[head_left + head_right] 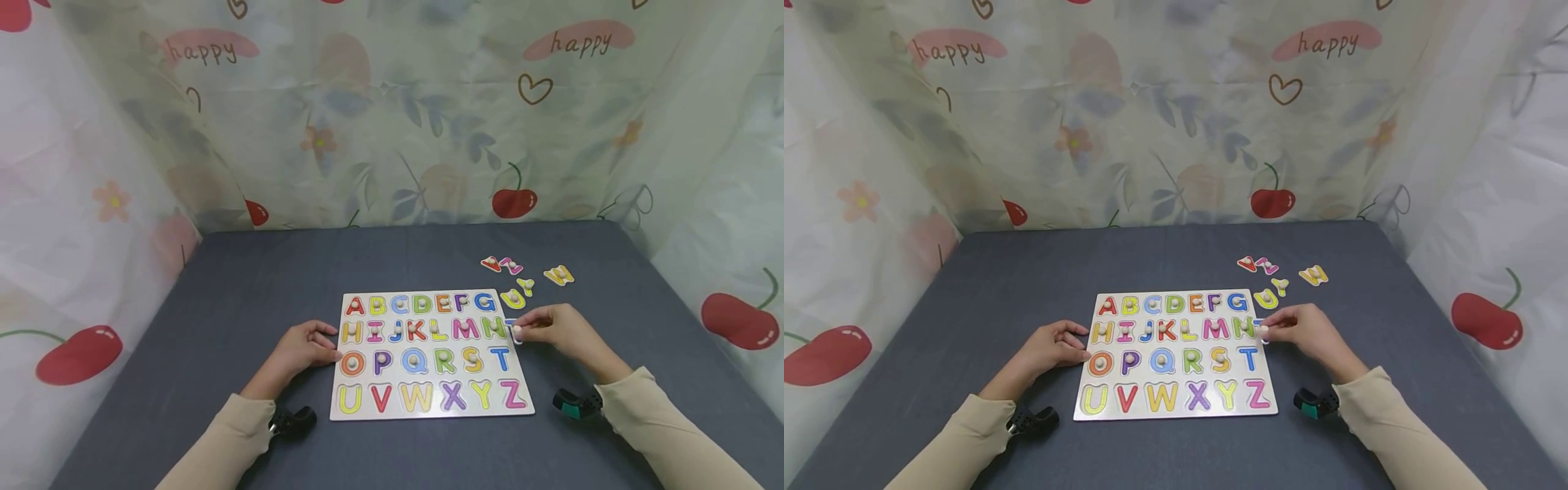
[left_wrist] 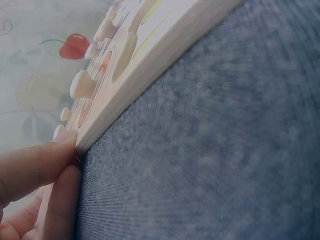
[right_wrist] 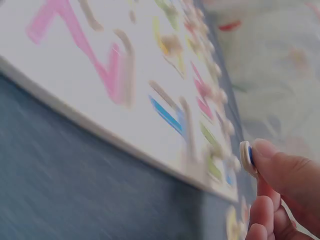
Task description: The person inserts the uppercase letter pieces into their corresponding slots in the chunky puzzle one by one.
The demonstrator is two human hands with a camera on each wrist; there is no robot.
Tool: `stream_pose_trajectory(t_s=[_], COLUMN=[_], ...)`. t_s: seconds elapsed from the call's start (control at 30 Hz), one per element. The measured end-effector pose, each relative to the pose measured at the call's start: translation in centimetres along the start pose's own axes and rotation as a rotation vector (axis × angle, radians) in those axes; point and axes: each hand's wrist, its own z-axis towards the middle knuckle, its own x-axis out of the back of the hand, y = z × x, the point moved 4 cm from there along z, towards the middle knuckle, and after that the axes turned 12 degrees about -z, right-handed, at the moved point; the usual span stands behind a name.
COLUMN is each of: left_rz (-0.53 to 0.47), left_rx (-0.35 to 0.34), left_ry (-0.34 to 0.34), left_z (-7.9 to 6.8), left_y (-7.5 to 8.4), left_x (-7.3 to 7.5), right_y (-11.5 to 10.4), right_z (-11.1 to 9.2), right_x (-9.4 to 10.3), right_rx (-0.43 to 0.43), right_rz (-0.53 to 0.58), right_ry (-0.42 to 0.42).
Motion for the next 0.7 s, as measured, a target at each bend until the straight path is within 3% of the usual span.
stream_pose_trajectory(t_s=[0.3,0.7], left_rz=[0.006,0.014], left_rx=[0.003,0.007], left_ry=[0.005,0.013], left_z=[0.0,-0.2], left_y=[0.1,0.3], left_x=[0.0,-0.1], right_y=[-0.9,-0.6], right_z=[-1.2,-1.2], right_x=[-3.0,-4.0], right_rx=[0.041,0.052], right_rz=[0.028,0.024], right_ry=[-0.061,-0.069])
